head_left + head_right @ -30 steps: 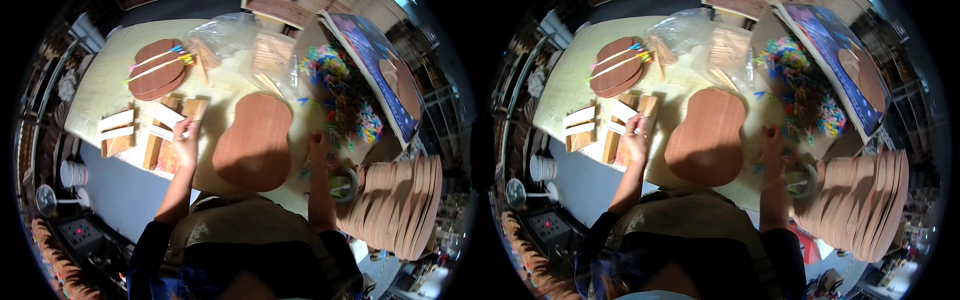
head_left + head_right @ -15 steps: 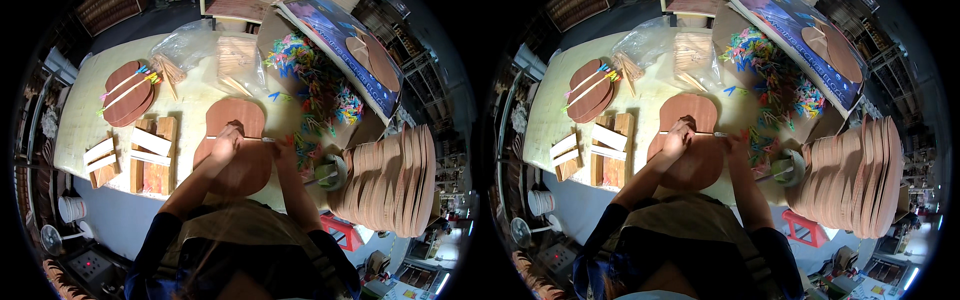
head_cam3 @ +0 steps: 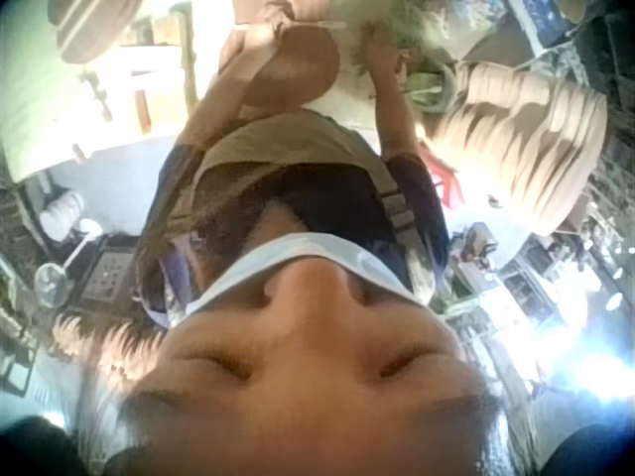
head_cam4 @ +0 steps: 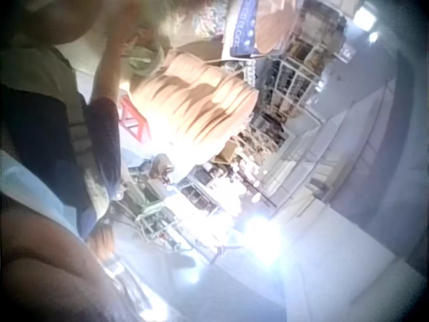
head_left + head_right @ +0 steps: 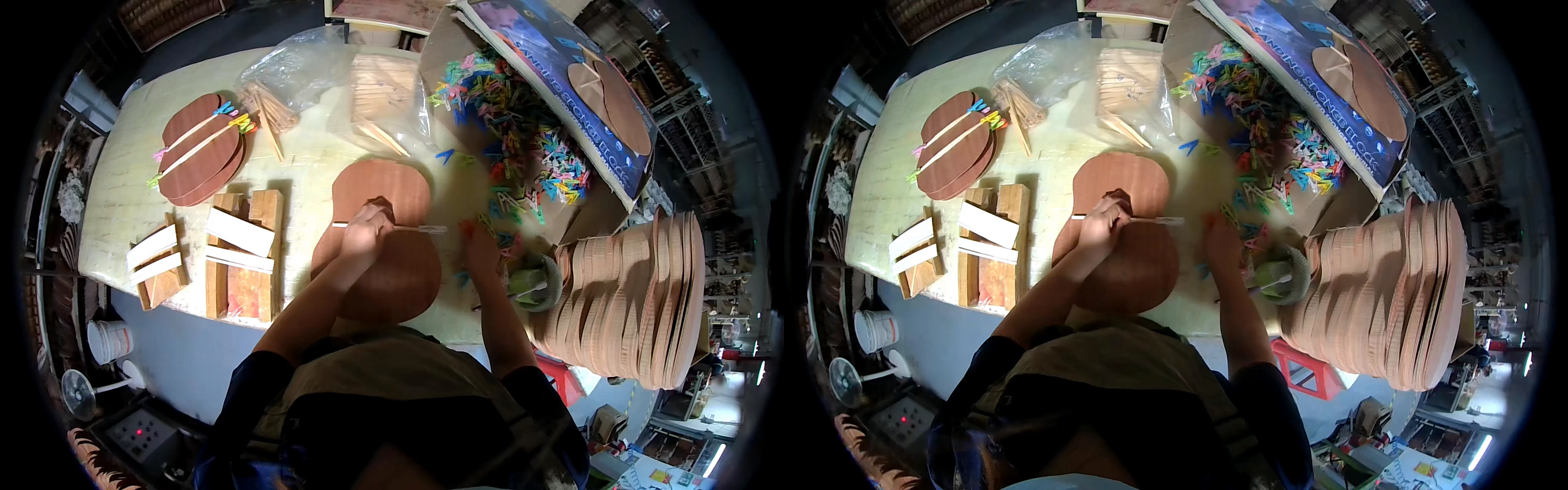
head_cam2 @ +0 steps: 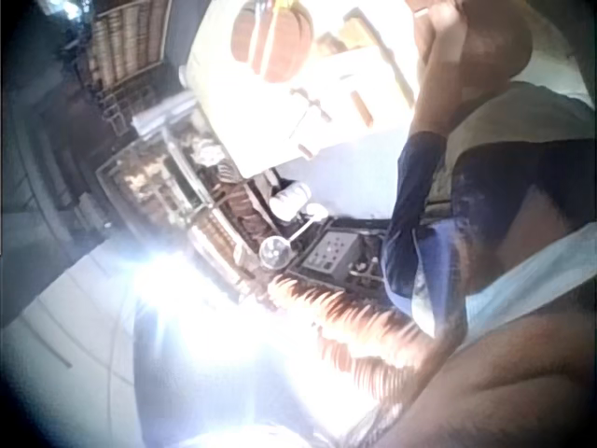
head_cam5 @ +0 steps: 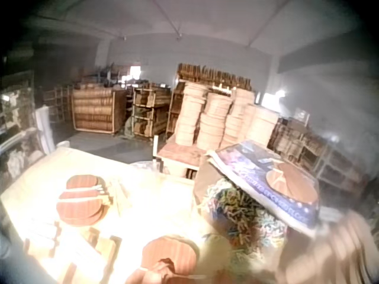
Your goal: The person assembles craft kits by applying glue to small wooden blocks and attaching them to circular wooden pieces. They then secure the components with colorful rubber bands and place the finished units on the table. The process is repeated for multiple items.
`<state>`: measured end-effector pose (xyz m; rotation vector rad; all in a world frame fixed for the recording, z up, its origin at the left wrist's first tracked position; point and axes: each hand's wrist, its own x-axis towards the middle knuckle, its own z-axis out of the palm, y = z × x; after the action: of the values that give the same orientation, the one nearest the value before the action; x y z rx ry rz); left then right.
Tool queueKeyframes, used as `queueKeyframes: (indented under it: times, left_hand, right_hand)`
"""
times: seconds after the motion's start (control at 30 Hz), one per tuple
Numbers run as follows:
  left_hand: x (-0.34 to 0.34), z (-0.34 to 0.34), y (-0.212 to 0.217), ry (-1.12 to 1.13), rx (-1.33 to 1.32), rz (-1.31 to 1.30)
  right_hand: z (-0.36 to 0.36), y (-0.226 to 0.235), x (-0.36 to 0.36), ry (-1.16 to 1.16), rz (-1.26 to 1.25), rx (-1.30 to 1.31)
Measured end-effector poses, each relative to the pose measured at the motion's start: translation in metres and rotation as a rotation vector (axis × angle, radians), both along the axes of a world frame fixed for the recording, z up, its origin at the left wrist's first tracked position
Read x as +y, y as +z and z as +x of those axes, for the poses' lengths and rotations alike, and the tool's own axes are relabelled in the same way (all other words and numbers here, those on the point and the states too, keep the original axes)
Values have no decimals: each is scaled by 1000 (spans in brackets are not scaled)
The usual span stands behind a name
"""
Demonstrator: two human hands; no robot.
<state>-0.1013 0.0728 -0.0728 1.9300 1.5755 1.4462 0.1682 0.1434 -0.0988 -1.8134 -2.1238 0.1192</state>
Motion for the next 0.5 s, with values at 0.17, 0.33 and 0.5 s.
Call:
queueKeyframes:
  times: [0.17,0.33,0.5]
  left_hand:
    - [-2,-4,4,-23,8,-7]
    - [0,-4,9,-52,-22,41]
    - [-2,-5,3,-11,13,65]
  right_hand:
    - [-39,49,29,210,-105,423]
    - [-106,65,46,571,67,195]
    - [-143,68,56,753,-17,272]
